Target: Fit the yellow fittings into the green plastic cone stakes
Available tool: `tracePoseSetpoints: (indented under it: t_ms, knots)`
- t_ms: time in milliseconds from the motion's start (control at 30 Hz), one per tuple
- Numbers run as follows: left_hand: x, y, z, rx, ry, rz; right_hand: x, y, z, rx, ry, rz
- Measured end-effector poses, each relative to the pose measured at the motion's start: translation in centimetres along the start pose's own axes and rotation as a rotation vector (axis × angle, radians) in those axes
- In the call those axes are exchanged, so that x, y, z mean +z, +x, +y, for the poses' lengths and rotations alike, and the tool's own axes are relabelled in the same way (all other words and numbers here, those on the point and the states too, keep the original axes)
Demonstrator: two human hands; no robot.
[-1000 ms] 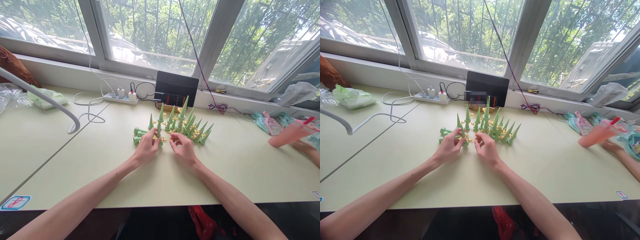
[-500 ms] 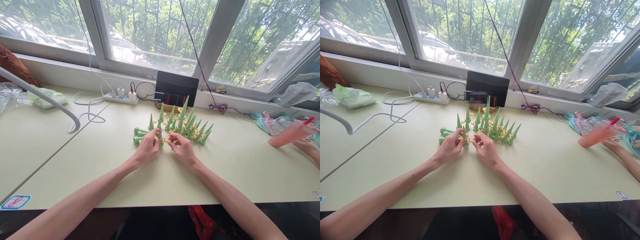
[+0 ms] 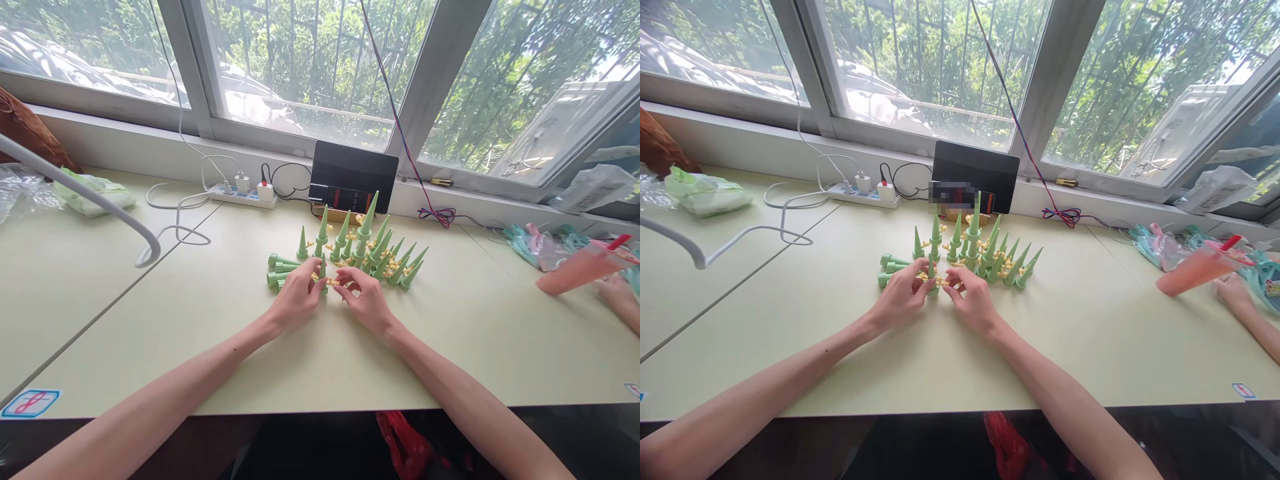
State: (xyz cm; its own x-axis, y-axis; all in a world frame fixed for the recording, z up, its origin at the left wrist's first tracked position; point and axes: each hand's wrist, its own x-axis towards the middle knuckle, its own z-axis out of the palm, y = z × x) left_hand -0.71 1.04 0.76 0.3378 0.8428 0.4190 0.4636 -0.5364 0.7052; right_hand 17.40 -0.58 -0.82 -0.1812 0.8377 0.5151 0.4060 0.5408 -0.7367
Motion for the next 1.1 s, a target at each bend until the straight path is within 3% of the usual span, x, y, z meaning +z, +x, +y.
tracePoseSetpoints:
  t_ms: [1100]
  knots:
    - [0.20,-0.07,-0.10,0.000,-0.012,-0.036,0.00,-0.05,0.01,0.080,-0.007,-0.027]
